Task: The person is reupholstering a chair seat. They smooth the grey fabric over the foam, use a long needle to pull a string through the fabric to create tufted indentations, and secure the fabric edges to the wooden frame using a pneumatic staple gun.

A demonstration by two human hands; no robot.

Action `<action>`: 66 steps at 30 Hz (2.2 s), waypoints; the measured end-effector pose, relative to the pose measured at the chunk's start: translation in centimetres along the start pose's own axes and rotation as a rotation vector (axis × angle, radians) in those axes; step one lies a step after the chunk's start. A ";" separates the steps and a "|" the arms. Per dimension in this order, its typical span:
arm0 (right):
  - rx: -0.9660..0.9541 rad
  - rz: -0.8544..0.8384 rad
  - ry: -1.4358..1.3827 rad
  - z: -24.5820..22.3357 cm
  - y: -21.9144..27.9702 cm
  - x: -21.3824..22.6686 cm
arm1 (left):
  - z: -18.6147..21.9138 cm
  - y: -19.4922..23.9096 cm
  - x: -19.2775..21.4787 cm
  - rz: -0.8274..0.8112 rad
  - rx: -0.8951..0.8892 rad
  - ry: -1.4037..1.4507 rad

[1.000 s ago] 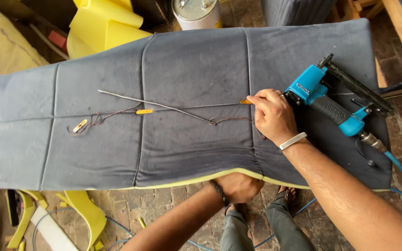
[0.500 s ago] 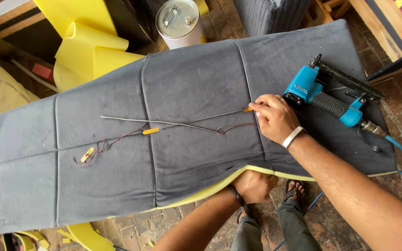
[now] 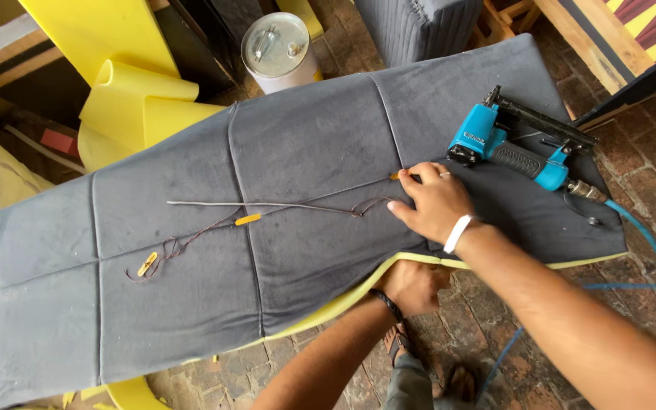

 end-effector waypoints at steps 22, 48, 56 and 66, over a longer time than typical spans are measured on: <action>-0.097 0.343 -0.216 1.7 25.3 10.8 | -0.9 0.1 4.8 0.354 0.095 0.072; -0.336 0.591 -1.259 0.1 30.1 -18.1 | 0.1 0.0 6.5 0.412 0.068 0.136; -0.324 0.606 -1.048 -0.3 29.9 -17.3 | 0.0 0.0 6.4 0.412 0.086 0.127; -0.369 0.588 -1.101 0.6 29.5 -19.0 | 0.2 -0.2 6.2 0.423 0.092 0.128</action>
Point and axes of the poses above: each hand's wrist, its own y-axis away from the middle knuckle, its own x-axis out of the back of the hand, z = x × y, the point moved 1 cm from there along -y, towards the middle knuckle, and after that the axes turned 2 degrees about -y, right-handed, at the moved point
